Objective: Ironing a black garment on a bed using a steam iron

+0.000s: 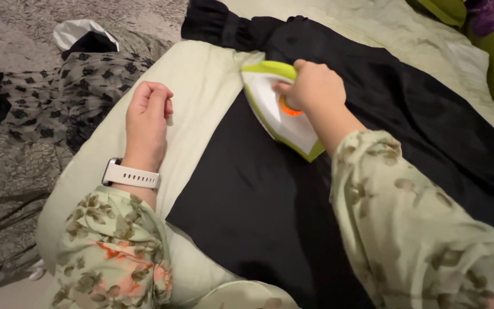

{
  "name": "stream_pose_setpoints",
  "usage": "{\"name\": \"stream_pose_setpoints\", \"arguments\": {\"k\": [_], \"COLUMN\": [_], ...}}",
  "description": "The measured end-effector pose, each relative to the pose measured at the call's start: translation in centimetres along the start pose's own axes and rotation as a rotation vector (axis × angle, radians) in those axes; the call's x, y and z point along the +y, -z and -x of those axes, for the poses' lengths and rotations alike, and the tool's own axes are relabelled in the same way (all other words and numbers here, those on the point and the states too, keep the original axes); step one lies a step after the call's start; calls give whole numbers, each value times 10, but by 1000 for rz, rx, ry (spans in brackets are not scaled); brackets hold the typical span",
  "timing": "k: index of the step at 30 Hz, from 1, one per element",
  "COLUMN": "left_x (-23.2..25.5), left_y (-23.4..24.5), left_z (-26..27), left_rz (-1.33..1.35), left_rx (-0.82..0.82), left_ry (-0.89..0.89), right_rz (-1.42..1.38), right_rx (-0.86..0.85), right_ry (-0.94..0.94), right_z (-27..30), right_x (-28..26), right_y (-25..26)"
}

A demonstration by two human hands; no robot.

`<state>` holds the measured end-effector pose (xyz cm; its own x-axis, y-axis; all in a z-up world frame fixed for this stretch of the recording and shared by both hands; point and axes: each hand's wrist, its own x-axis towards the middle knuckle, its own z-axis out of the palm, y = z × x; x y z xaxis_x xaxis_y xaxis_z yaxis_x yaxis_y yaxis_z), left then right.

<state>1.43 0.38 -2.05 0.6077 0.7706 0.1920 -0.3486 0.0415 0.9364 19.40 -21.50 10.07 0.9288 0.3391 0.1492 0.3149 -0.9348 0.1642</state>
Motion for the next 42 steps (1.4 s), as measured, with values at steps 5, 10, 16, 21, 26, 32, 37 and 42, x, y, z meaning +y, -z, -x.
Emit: {"name": "stream_pose_setpoints", "arguments": {"k": [5, 10, 16, 21, 26, 32, 37, 42], "left_x": [-2, 3, 3, 3, 42, 33, 16, 15], "left_y": [1, 14, 29, 6, -13, -14, -9, -6], "left_z": [-7, -14, -22, -1, 34, 35, 25, 20], "left_rz": [41, 109, 451, -56, -1010, -1109, -1025, -1007], "left_rx": [29, 107, 219, -142, -641, -734, -724, -782], "left_ry": [57, 117, 177, 69, -245, -273, -247, -234], "right_rz": [-140, -187, -140, -28, 53, 109, 96, 92], "right_rx": [-7, -108, -231, -353, -364, -379, -291, -159], "right_ry": [0, 116, 242, 353, 152, -144, -301, -454], "right_z": [5, 64, 146, 200, 229, 211, 160, 109], "right_x": [5, -17, -26, 5, 52, 99, 145, 189], "right_y": [7, 48, 76, 70, 65, 71, 41, 0]}}
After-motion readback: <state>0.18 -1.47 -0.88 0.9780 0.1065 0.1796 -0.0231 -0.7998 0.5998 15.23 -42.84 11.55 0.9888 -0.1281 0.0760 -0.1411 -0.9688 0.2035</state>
